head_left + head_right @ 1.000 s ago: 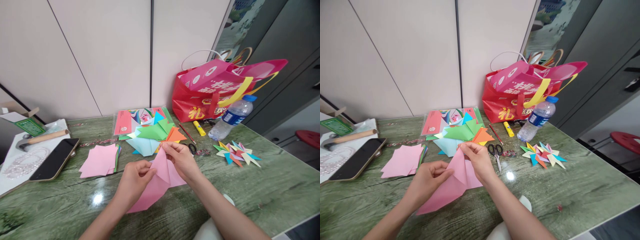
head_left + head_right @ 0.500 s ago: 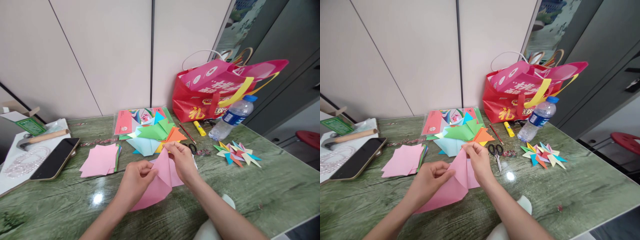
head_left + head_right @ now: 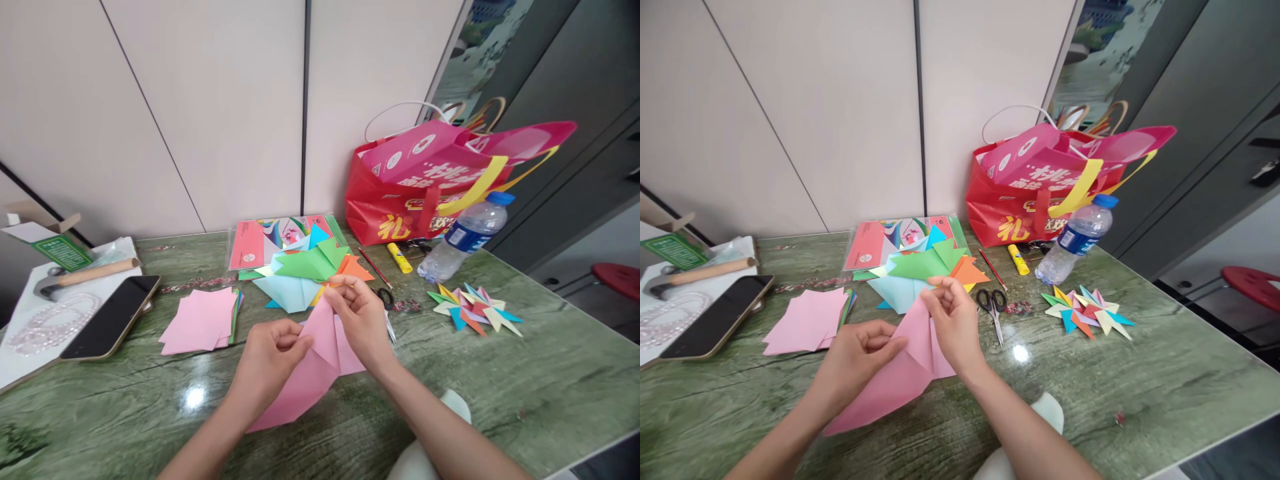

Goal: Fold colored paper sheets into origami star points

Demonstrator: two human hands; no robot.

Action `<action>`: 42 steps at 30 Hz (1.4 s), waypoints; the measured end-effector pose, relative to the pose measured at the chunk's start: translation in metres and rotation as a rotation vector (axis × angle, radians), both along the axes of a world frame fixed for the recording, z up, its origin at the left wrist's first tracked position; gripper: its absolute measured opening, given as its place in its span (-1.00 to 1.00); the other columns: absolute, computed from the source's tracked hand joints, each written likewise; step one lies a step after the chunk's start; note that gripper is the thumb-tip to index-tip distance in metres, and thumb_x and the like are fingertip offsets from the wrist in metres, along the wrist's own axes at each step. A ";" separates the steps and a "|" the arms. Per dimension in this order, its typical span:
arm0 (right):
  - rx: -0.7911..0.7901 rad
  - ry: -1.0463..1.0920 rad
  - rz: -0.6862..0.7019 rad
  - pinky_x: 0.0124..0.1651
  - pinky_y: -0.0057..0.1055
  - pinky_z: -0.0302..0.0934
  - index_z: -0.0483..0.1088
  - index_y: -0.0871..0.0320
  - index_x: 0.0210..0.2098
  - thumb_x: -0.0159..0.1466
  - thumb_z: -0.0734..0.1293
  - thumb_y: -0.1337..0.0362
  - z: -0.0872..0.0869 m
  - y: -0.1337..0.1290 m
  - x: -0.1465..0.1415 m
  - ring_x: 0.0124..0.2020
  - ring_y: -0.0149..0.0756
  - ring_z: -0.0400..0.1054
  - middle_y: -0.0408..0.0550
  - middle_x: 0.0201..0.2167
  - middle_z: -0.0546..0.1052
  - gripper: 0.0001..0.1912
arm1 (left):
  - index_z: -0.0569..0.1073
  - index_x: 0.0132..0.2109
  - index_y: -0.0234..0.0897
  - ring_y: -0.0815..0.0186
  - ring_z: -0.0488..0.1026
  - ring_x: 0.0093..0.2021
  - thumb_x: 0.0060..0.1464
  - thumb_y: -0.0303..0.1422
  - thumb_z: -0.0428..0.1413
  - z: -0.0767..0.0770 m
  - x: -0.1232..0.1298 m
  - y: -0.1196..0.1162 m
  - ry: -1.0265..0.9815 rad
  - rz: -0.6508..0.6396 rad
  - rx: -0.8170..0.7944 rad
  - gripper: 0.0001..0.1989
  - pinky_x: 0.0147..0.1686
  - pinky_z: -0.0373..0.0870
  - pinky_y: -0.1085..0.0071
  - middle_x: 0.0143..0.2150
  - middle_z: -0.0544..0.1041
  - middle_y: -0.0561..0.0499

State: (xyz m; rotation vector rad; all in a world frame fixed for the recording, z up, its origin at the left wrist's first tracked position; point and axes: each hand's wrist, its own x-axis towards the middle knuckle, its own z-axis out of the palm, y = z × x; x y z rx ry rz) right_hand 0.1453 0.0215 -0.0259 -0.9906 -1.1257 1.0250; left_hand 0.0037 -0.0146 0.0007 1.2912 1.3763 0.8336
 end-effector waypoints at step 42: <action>0.010 -0.016 0.226 -0.33 -0.35 0.29 0.52 0.09 -0.48 -0.03 0.45 0.31 0.004 -0.001 0.001 -0.44 -0.33 0.37 -0.12 -0.49 0.53 -0.92 | 0.42 -0.48 -0.32 0.40 0.26 -0.61 -0.06 -0.19 0.09 0.001 -0.010 0.005 -0.035 -0.153 -0.032 -0.74 -0.64 0.03 0.54 -0.59 0.43 0.08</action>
